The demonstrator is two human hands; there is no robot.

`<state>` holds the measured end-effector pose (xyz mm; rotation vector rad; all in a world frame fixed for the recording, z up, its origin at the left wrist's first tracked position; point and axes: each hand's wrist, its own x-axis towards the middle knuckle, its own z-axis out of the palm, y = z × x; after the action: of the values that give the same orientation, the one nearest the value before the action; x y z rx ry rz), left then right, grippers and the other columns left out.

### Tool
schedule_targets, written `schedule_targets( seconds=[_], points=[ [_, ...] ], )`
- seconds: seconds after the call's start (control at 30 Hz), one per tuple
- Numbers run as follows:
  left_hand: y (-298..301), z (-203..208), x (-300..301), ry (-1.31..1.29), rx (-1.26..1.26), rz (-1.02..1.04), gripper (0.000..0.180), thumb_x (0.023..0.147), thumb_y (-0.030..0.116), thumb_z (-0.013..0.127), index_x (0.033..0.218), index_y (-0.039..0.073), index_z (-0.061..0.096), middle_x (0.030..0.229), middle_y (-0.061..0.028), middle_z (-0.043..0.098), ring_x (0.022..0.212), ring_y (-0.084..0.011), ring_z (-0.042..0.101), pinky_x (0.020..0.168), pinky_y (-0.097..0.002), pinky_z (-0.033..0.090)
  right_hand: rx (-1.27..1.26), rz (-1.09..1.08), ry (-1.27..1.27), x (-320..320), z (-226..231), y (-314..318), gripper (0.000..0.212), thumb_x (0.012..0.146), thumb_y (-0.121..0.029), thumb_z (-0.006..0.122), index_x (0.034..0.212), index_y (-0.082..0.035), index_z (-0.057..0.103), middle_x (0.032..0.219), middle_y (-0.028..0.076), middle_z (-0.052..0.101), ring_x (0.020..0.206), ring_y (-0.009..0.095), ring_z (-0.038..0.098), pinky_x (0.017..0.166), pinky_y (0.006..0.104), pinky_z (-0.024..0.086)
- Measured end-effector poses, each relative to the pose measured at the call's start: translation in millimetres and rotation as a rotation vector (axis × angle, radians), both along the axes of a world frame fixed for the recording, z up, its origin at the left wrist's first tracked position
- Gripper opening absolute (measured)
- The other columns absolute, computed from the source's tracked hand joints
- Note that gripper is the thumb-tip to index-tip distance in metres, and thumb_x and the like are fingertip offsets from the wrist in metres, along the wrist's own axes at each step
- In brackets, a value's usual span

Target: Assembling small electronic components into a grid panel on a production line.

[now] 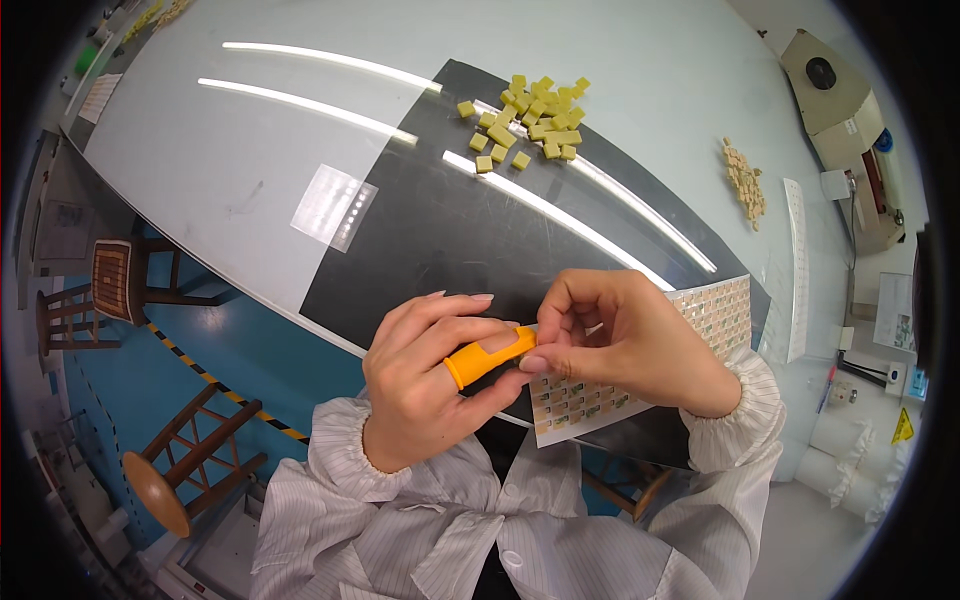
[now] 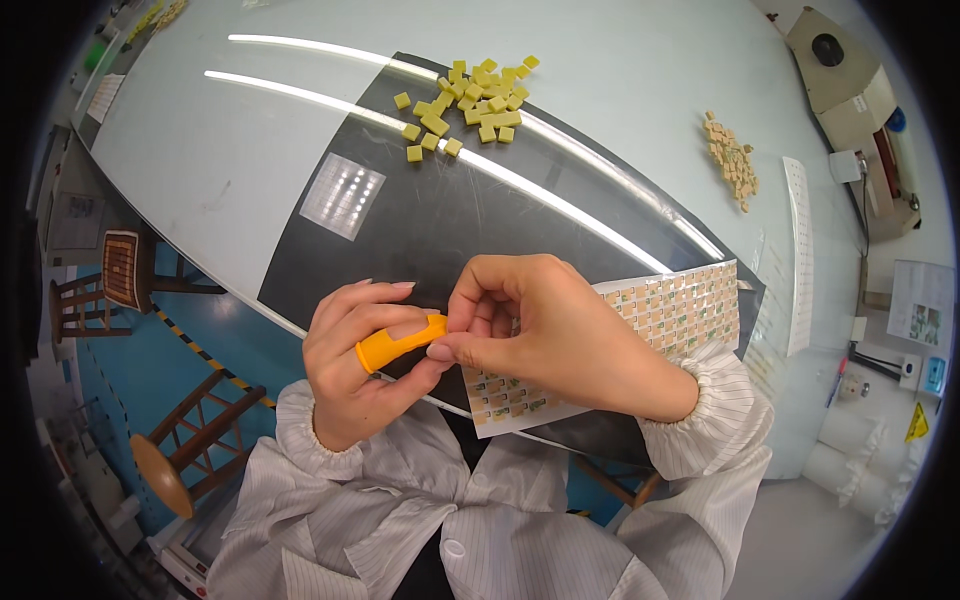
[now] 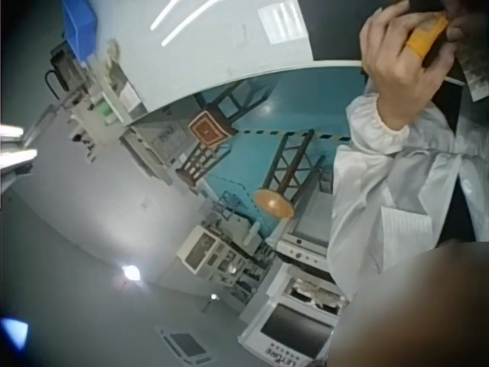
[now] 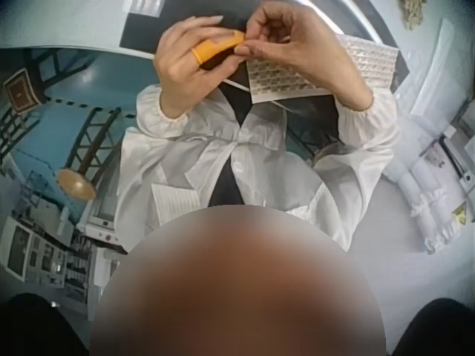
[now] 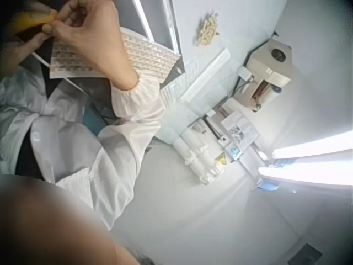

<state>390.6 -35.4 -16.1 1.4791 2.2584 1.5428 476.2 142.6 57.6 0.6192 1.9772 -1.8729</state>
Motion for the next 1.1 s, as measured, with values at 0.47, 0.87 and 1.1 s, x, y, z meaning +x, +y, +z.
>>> schedule_targets(
  seconds=[0.47,0.87,1.1],
  points=[
    [-2.7,1.0,-1.4,0.020,-0.011,-0.036,0.026,0.065,0.019,0.084,0.085,0.007,0.073,0.091,-0.0058,0.071,0.098,-0.0250,0.064,0.089,-0.0430,0.046,0.944,-0.067,0.439,40.8,-27.8,-22.1,0.014,0.077,0.000,0.075,0.090,0.000,0.069,0.083,0.007,0.063,0.067,0.018,0.061,0.060,0.0274,0.050],
    [-2.2,0.1,-1.5,0.009,-0.017,-0.043,0.025,0.065,0.019,0.084,0.085,0.007,0.073,0.090,-0.0058,0.071,0.098,-0.0251,0.064,0.089,-0.0432,0.046,0.842,-0.104,0.319,39.8,-29.1,-22.2,0.012,0.077,0.001,0.075,0.086,0.000,0.067,0.079,0.007,0.061,0.065,0.016,0.061,0.058,0.0255,0.050],
    [-2.8,0.7,-2.2,0.004,-0.021,-0.051,0.025,0.064,0.017,0.083,0.085,0.007,0.073,0.089,-0.0046,0.071,0.099,-0.0252,0.064,0.089,-0.0427,0.046,0.519,-0.139,0.150,33.5,-4.9,-7.2,0.010,0.081,-0.004,0.073,0.084,0.001,0.065,0.079,0.003,0.063,0.071,0.009,0.061,0.065,0.0215,0.049]
  ],
)
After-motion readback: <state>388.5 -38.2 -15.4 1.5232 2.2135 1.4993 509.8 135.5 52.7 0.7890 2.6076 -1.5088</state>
